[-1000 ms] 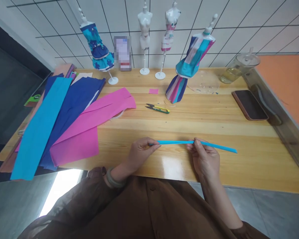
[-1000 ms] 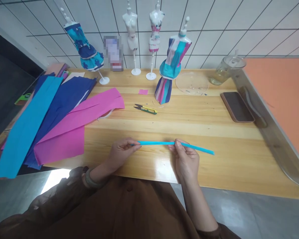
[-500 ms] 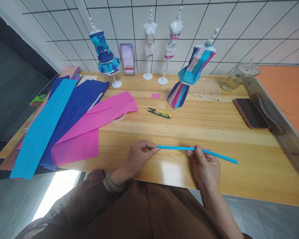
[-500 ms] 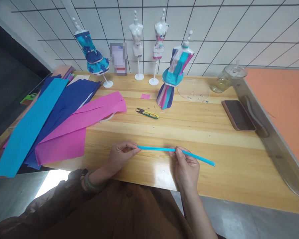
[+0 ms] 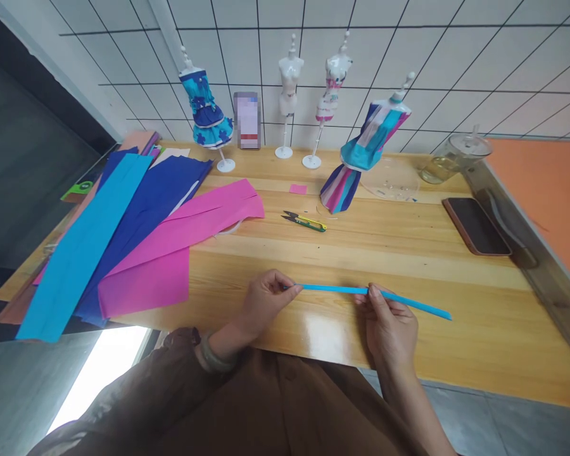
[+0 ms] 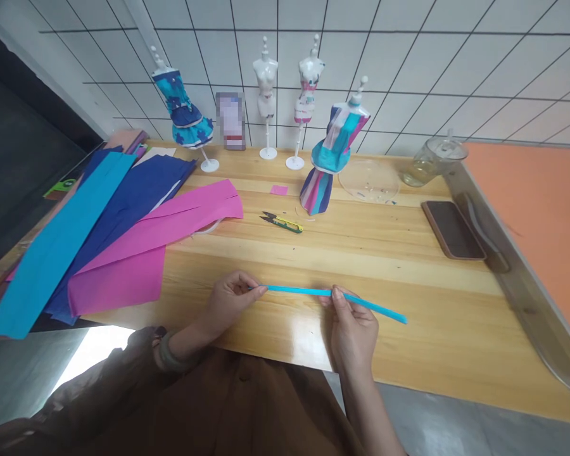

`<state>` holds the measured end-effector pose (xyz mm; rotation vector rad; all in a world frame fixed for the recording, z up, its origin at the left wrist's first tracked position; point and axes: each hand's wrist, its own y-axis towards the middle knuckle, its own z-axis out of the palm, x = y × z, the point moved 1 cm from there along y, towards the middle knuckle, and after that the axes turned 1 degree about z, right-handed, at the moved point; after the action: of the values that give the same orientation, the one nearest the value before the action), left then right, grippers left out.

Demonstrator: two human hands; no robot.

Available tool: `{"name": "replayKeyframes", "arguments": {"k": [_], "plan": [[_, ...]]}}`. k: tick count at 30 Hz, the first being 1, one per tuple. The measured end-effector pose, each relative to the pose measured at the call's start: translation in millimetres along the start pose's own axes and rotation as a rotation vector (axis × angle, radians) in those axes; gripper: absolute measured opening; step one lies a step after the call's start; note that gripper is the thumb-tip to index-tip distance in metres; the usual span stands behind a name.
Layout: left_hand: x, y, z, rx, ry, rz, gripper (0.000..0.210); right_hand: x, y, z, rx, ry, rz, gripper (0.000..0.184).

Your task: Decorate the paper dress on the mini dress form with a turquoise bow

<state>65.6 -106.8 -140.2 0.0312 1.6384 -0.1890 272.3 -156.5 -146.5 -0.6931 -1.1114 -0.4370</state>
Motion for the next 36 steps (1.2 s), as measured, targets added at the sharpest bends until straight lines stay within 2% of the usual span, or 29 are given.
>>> {"name": "replayKeyframes", "arguments": {"k": [5,9,12,16,21,25,29,32,36], "plan": [[3,1,-1.6,0.047,-0.047,-0.058,0.025,2,0,0,0.020,0.015,0.015,0.022],[0,0,-4.0,0.123,0.017,-0.068,0.022,6,0,1,0.130,0.017,0.076,0.023],[-5,-1,-6.6,0.120,0.145,0.044,0.016,9,-3,5,0.209,0.048,0.167,0.024],[-13,-2,-9.2,0.125,0.345,0.238,0.010,15,-7,8,0.247,0.094,0.333,0.030],[-19,-1,-12.2,0.115,0.400,0.278,0.008,20,-7,9,0.301,0.127,0.443,0.029],[-23,0,-16.2,0.158,0.355,0.192,0.010,21,-7,8,0.340,0.145,0.455,0.023],[-23,2,-20.5,0.234,0.213,-0.033,0.016,22,-8,6,0.375,0.170,0.476,0.018],[-22,3,-23.0,0.284,0.125,-0.179,0.017,24,-9,5,0.437,0.204,0.534,0.015],[-24,5,-27.2,0.333,0.133,-0.256,0.026,24,-10,4,0.511,0.241,0.633,0.016]]}}
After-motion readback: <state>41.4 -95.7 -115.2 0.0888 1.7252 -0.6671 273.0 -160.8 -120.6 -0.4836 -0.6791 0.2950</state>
